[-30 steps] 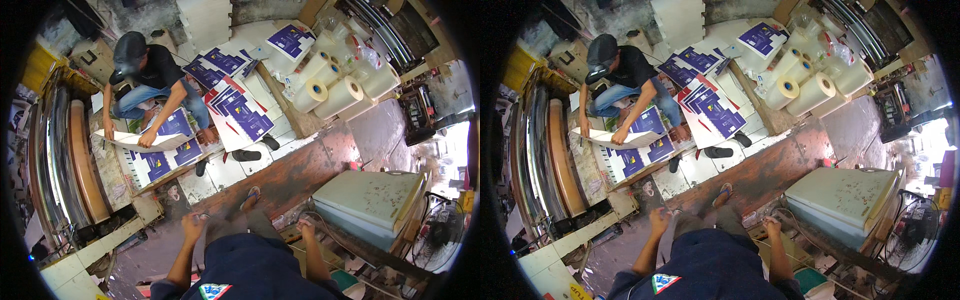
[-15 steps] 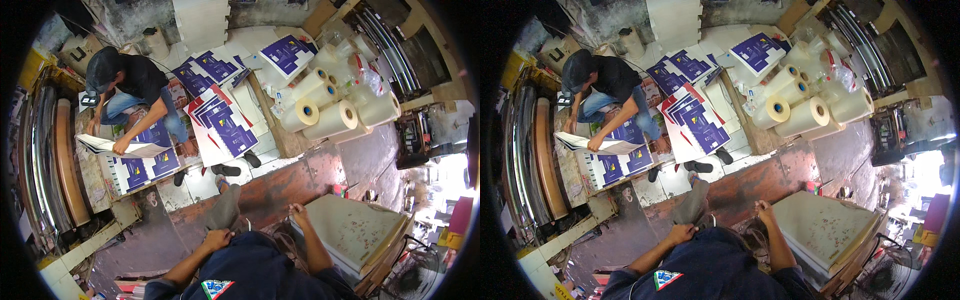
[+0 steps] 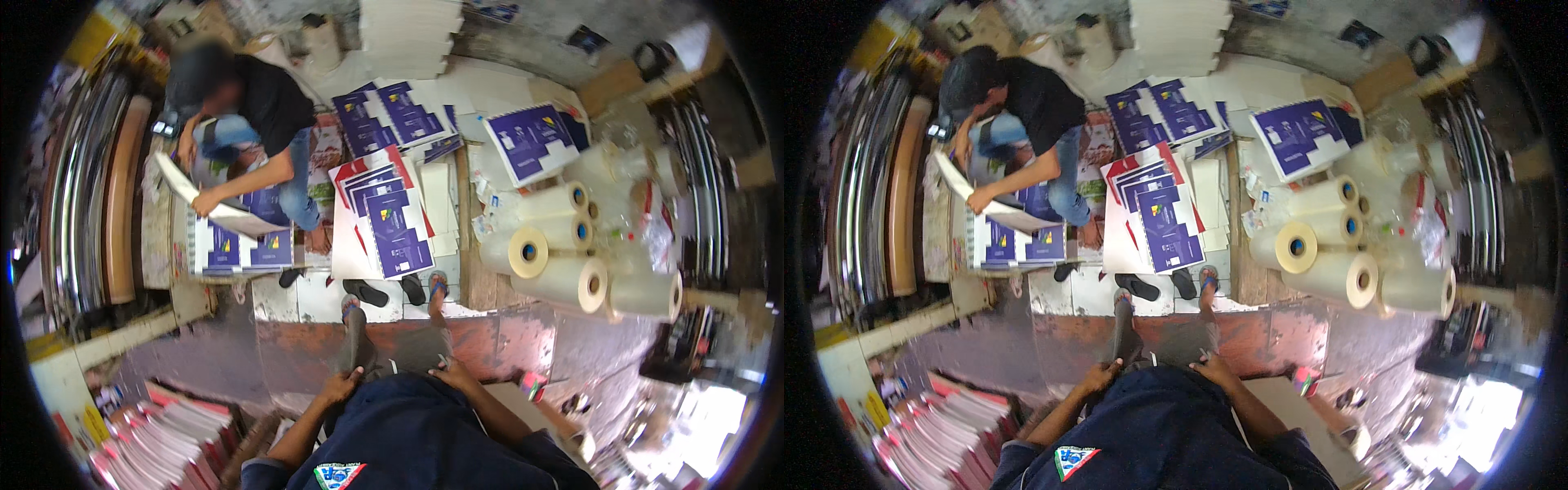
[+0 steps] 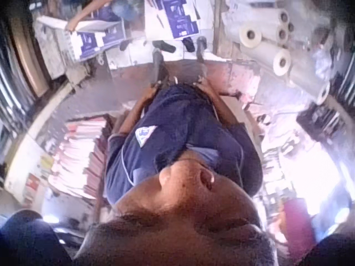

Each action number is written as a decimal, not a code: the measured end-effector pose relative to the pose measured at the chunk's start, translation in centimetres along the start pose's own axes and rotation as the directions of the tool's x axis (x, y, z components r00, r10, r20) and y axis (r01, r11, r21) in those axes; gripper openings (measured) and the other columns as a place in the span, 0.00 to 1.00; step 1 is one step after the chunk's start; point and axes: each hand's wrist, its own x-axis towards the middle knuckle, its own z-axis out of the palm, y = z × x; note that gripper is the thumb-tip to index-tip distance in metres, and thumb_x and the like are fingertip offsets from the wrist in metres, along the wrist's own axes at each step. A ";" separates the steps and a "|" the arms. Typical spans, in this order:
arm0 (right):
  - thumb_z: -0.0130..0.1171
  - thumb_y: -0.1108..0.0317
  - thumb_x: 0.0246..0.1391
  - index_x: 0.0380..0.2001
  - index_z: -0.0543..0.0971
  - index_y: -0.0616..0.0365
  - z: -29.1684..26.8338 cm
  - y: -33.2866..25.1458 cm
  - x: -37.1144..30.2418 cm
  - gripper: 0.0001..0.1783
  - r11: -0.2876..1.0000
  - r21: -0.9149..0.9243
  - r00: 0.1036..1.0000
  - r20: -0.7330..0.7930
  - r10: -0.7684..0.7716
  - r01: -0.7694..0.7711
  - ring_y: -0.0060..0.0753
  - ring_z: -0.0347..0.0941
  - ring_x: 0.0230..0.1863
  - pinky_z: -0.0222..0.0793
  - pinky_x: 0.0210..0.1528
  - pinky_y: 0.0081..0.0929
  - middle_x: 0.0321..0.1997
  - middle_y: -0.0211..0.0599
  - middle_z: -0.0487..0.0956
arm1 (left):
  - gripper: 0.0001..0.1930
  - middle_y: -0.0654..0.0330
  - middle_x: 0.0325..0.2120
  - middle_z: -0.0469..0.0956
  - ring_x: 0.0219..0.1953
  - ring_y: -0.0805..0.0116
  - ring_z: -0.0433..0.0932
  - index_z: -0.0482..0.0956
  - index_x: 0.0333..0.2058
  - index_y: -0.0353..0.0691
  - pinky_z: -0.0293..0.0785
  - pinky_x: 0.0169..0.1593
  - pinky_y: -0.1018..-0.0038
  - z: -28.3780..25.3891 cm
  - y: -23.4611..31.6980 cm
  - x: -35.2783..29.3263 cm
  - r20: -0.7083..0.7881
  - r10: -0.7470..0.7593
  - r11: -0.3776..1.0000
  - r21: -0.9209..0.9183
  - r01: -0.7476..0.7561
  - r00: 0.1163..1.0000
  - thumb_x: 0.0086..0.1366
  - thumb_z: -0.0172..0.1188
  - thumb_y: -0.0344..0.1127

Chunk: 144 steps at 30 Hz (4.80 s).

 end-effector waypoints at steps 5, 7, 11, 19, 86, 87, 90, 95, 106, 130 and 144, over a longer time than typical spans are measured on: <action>0.65 0.55 0.52 0.44 0.78 0.64 -13.7 -0.5 4.0 0.23 0.978 -0.154 0.822 0.534 0.200 -0.138 0.32 0.75 0.42 0.72 0.42 0.30 0.39 0.48 0.80 | 0.42 0.36 0.47 0.76 0.53 0.41 0.74 0.77 0.50 0.32 0.67 0.57 0.57 8.0 5.6 -3.1 -0.039 -0.117 0.987 -0.113 0.112 0.992 0.64 0.40 0.71; 0.61 0.55 0.55 0.43 0.79 0.61 -14.0 9.6 5.5 0.21 0.943 -0.284 0.582 0.802 0.135 0.172 0.27 0.74 0.40 0.71 0.37 0.28 0.39 0.41 0.80 | 0.42 0.36 0.46 0.77 0.52 0.41 0.75 0.77 0.49 0.31 0.67 0.56 0.57 11.7 7.2 -3.1 -0.092 -0.133 0.985 -0.120 0.122 0.987 0.64 0.41 0.70; 0.53 0.52 0.59 0.34 0.77 0.55 -17.1 15.4 1.2 0.16 0.981 0.020 0.517 0.852 0.083 -0.190 0.25 0.66 0.25 0.64 0.25 0.29 0.25 0.26 0.72 | 0.40 0.36 0.45 0.77 0.52 0.41 0.75 0.78 0.47 0.33 0.68 0.55 0.57 15.9 7.8 -4.0 0.044 -0.235 0.945 -0.222 0.239 0.971 0.64 0.42 0.70; 0.61 0.41 0.53 0.41 0.82 0.51 -21.9 9.5 8.8 0.25 0.848 -0.390 0.116 0.883 0.455 -0.359 0.20 0.65 0.23 0.61 0.24 0.23 0.23 0.23 0.74 | 0.47 0.38 0.61 0.61 0.59 0.37 0.66 0.61 0.63 0.39 0.66 0.58 0.52 19.7 11.2 2.2 0.008 -0.170 0.983 0.072 0.169 0.985 0.54 0.59 0.69; 0.43 0.66 0.64 0.58 0.69 0.65 -30.7 21.7 44.9 0.23 0.434 0.430 0.438 -0.895 0.089 0.792 0.10 0.55 0.14 0.51 0.11 0.11 0.22 0.24 0.69 | 0.63 0.44 0.60 0.61 0.60 0.47 0.66 0.56 0.59 0.39 0.65 0.57 0.49 -2.8 16.2 76.7 -0.671 -0.501 0.856 -0.478 0.197 0.547 0.28 0.79 0.66; 0.43 0.66 0.64 0.58 0.69 0.65 -30.7 21.8 45.0 0.23 0.434 0.418 0.440 -0.896 0.056 0.798 0.11 0.55 0.14 0.51 0.11 0.11 0.22 0.24 0.70 | 0.63 0.45 0.60 0.63 0.59 0.47 0.67 0.56 0.59 0.39 0.65 0.57 0.50 -2.8 15.9 76.8 -0.662 -0.505 0.853 -0.483 0.201 0.554 0.28 0.79 0.65; 0.46 0.62 0.64 0.59 0.69 0.66 -30.7 22.3 44.9 0.24 0.427 0.409 0.439 -0.898 0.030 0.807 0.11 0.53 0.14 0.51 0.11 0.12 0.22 0.24 0.68 | 0.54 0.48 0.49 0.76 0.50 0.48 0.77 0.63 0.54 0.38 0.70 0.53 0.52 -2.0 15.3 77.9 -0.734 -0.433 0.889 -0.445 0.111 0.524 0.33 0.79 0.62; 0.44 0.64 0.64 0.57 0.70 0.65 -30.7 21.6 44.6 0.22 0.438 0.416 0.450 -0.893 0.029 0.797 0.10 0.54 0.14 0.52 0.11 0.12 0.22 0.24 0.69 | 0.31 0.46 0.36 0.82 0.39 0.48 0.82 0.73 0.44 0.33 0.75 0.42 0.57 -1.7 10.9 81.0 -0.917 0.046 0.870 -0.158 -0.467 0.395 0.50 0.72 0.52; 0.43 0.64 0.64 0.58 0.72 0.62 -30.6 21.0 44.5 0.23 0.362 0.438 0.466 -0.884 0.009 0.823 0.08 0.53 0.15 0.52 0.12 0.10 0.20 0.20 0.66 | 0.17 0.65 0.39 0.80 0.41 0.76 0.76 0.75 0.50 0.36 0.74 0.45 0.73 -13.7 22.9 52.3 -0.671 0.690 0.293 -0.082 -0.952 0.270 0.64 0.63 0.34; 0.52 0.72 0.61 0.56 0.69 0.68 -25.7 4.8 49.3 0.21 0.138 0.739 0.709 -0.550 -0.442 0.660 0.26 0.73 0.42 0.70 0.48 0.24 0.41 0.34 0.76 | 0.28 0.59 0.47 0.78 0.50 0.71 0.75 0.71 0.56 0.34 0.67 0.57 0.74 -18.1 22.8 35.1 -0.219 0.898 0.363 -0.123 -0.924 0.382 0.58 0.68 0.35; 0.58 0.44 0.58 0.60 0.69 0.60 -24.7 5.0 52.2 0.36 0.795 0.436 0.903 -0.122 -0.413 0.422 0.35 0.68 0.57 0.65 0.59 0.38 0.55 0.35 0.74 | 0.24 0.60 0.42 0.82 0.45 0.71 0.77 0.76 0.50 0.30 0.71 0.52 0.74 -12.0 23.1 43.7 0.204 0.768 0.603 0.088 -0.793 0.606 0.59 0.68 0.38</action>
